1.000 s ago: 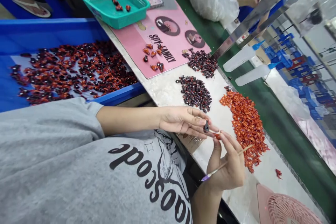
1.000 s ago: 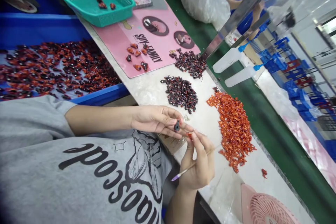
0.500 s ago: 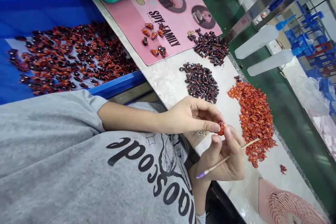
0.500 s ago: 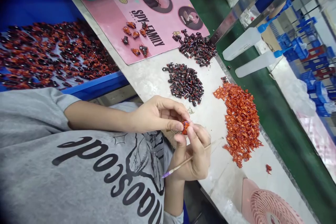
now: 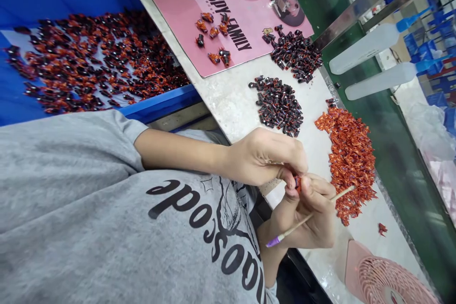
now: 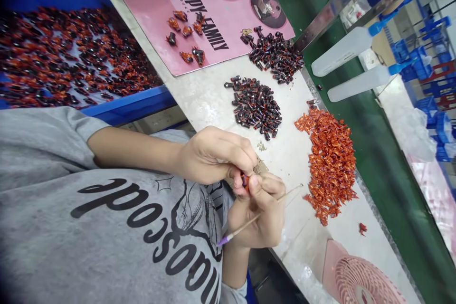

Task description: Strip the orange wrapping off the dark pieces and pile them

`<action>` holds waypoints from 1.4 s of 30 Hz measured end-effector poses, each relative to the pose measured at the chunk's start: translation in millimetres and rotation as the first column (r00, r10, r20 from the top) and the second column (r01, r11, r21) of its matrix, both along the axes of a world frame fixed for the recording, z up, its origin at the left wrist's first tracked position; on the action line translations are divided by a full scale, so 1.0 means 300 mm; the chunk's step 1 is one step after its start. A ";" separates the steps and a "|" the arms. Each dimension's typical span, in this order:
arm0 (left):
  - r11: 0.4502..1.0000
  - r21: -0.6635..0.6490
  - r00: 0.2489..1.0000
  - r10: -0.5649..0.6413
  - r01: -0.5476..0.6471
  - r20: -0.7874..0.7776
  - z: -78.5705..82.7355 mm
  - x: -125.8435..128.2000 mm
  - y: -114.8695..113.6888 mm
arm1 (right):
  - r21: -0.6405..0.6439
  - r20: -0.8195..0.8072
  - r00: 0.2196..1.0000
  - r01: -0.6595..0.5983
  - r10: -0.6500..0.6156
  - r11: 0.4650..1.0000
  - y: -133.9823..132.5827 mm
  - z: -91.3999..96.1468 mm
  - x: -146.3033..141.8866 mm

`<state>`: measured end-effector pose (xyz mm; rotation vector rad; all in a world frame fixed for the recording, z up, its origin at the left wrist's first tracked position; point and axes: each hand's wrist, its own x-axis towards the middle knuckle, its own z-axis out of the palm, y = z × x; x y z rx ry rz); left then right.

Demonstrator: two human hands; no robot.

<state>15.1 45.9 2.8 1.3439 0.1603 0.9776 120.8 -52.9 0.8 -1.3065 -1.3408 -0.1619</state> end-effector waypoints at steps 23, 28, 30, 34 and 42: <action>0.995 0.027 0.983 0.089 -0.094 0.162 -0.035 -0.015 -0.008 | -0.116 -0.149 0.988 -0.045 0.027 0.992 -0.027 0.015 0.014; 0.957 -0.274 0.986 -0.053 0.094 0.155 -0.033 -0.031 -0.015 | -0.121 -0.172 0.981 0.073 -0.093 0.990 -0.036 -0.001 0.051; 0.950 -0.296 0.989 -0.056 0.095 0.136 -0.036 -0.041 -0.004 | -0.148 -0.235 0.961 0.112 -0.144 0.983 -0.052 -0.013 0.076; 0.981 -0.193 0.991 0.055 -0.031 0.121 -0.070 -0.066 0.073 | -0.279 -0.347 0.887 0.211 -0.304 0.937 -0.095 -0.042 0.125; 0.664 0.542 0.605 0.729 -0.514 -0.319 -0.195 -0.240 0.461 | -0.391 -0.378 0.791 0.335 -0.481 0.857 -0.149 -0.104 0.217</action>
